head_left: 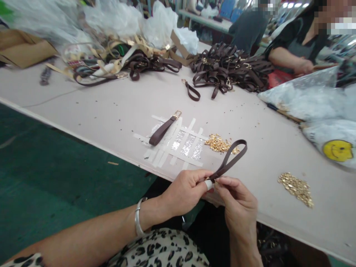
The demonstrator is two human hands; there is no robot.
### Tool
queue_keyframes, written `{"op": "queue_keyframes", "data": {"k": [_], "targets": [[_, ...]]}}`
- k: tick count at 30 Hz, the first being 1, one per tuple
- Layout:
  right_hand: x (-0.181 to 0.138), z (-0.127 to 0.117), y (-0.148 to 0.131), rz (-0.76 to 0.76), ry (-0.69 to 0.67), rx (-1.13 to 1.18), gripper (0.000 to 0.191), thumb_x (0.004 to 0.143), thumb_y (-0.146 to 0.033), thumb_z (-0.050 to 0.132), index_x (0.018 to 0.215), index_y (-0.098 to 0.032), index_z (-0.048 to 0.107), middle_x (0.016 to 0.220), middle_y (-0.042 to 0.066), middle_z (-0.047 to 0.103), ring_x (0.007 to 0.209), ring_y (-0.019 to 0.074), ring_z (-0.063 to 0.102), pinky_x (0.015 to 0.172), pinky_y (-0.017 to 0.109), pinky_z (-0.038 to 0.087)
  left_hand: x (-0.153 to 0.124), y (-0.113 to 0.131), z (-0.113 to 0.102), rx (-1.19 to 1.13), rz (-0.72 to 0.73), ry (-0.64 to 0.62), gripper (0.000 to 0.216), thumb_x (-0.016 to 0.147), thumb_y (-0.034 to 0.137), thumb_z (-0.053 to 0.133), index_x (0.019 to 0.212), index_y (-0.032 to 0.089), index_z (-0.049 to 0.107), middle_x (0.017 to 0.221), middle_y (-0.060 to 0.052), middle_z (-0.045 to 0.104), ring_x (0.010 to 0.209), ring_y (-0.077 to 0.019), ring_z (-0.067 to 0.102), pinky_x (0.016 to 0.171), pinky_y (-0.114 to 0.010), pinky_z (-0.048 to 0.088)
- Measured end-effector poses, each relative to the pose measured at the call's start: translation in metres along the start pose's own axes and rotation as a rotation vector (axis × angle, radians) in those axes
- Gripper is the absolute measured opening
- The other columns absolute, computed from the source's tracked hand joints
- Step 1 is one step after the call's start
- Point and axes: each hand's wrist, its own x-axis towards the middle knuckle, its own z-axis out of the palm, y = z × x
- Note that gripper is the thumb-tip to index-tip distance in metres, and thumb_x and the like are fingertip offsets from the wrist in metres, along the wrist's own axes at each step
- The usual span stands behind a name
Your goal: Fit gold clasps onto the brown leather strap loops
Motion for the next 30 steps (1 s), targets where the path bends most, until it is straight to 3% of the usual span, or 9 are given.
{"op": "queue_keyframes", "data": {"k": [5,9,14,17,20,23,25,27,30], "targets": [[0.0,0.007,-0.004,0.025,-0.008,0.086,0.019,0.078,-0.028,0.078,0.092,-0.021,0.067,0.082,-0.001,0.068,0.074,0.0124,0.066,0.068,0.024,0.058,-0.002,0.005,-0.005,0.35,0.09,0.035,0.04,0.094,0.016,0.051,0.126,0.03,0.07,0.096,0.003,0.077,0.095,-0.0182,0.071,0.085,-0.025,0.053],[0.002,0.007,-0.004,0.06,-0.016,0.144,0.023,0.077,-0.025,0.078,0.092,-0.021,0.061,0.082,-0.002,0.064,0.076,0.0117,0.062,0.069,0.023,0.056,-0.005,-0.001,-0.005,0.526,0.14,0.06,0.04,0.093,0.016,0.052,0.126,0.027,0.07,0.105,0.0,0.079,0.094,-0.02,0.074,0.084,-0.025,0.056],[0.0,0.007,-0.002,0.079,-0.018,0.181,0.024,0.077,-0.025,0.076,0.089,-0.022,0.056,0.082,-0.004,0.059,0.075,0.0108,0.06,0.067,0.022,0.054,-0.004,-0.009,0.002,0.557,0.192,0.097,0.04,0.092,0.017,0.053,0.127,0.022,0.07,0.113,-0.006,0.078,0.099,-0.0228,0.074,0.092,-0.03,0.055],[0.005,-0.002,0.0,0.039,-0.041,0.079,0.022,0.08,-0.027,0.074,0.093,-0.023,0.056,0.083,-0.004,0.061,0.077,0.0118,0.062,0.07,0.024,0.054,0.002,-0.006,0.005,0.43,0.13,0.065,0.04,0.092,0.02,0.054,0.129,0.023,0.069,0.118,-0.006,0.075,0.104,-0.023,0.071,0.097,-0.032,0.053],[0.02,-0.039,0.006,-0.05,-0.05,-0.179,0.027,0.084,-0.034,0.071,0.105,-0.022,0.059,0.09,0.001,0.068,0.083,0.0154,0.067,0.078,0.03,0.056,0.008,0.0,0.007,0.185,-0.08,0.007,0.044,0.095,0.028,0.052,0.137,0.022,0.063,0.099,-0.006,0.077,0.085,-0.0189,0.07,0.088,-0.032,0.056],[0.044,-0.1,0.015,-0.21,0.143,-0.662,0.03,0.091,-0.038,0.06,0.114,-0.019,0.06,0.1,0.008,0.074,0.087,0.0187,0.07,0.084,0.036,0.056,0.011,0.001,0.006,-0.026,-0.253,0.027,0.051,0.094,0.034,0.055,0.142,0.017,0.057,0.075,-0.003,0.072,0.071,-0.0157,0.065,0.082,-0.031,0.054],[0.062,-0.142,0.02,-0.283,0.23,-0.927,0.03,0.093,-0.036,0.054,0.115,-0.017,0.062,0.102,0.011,0.074,0.085,0.0209,0.07,0.083,0.04,0.056,0.01,-0.001,0.005,-0.149,-0.292,0.066,0.054,0.092,0.037,0.058,0.142,0.015,0.057,0.075,-0.002,0.07,0.068,-0.0146,0.063,0.077,-0.03,0.054],[0.079,-0.172,0.023,-0.317,0.224,-1.048,0.03,0.092,-0.033,0.051,0.114,-0.017,0.064,0.106,0.013,0.073,0.089,0.0242,0.069,0.087,0.045,0.053,0.01,-0.005,0.006,-0.253,-0.293,0.103,0.054,0.09,0.04,0.062,0.138,0.015,0.06,0.078,-0.002,0.068,0.065,-0.0135,0.061,0.071,-0.029,0.053],[0.096,-0.194,0.029,-0.352,0.14,-1.136,0.03,0.092,-0.031,0.048,0.111,-0.018,0.068,0.109,0.014,0.072,0.101,0.0271,0.066,0.096,0.048,0.049,0.012,-0.008,0.009,-0.337,-0.301,0.157,0.052,0.087,0.042,0.066,0.13,0.014,0.067,0.08,-0.003,0.068,0.062,-0.0122,0.058,0.065,-0.027,0.05]]}}
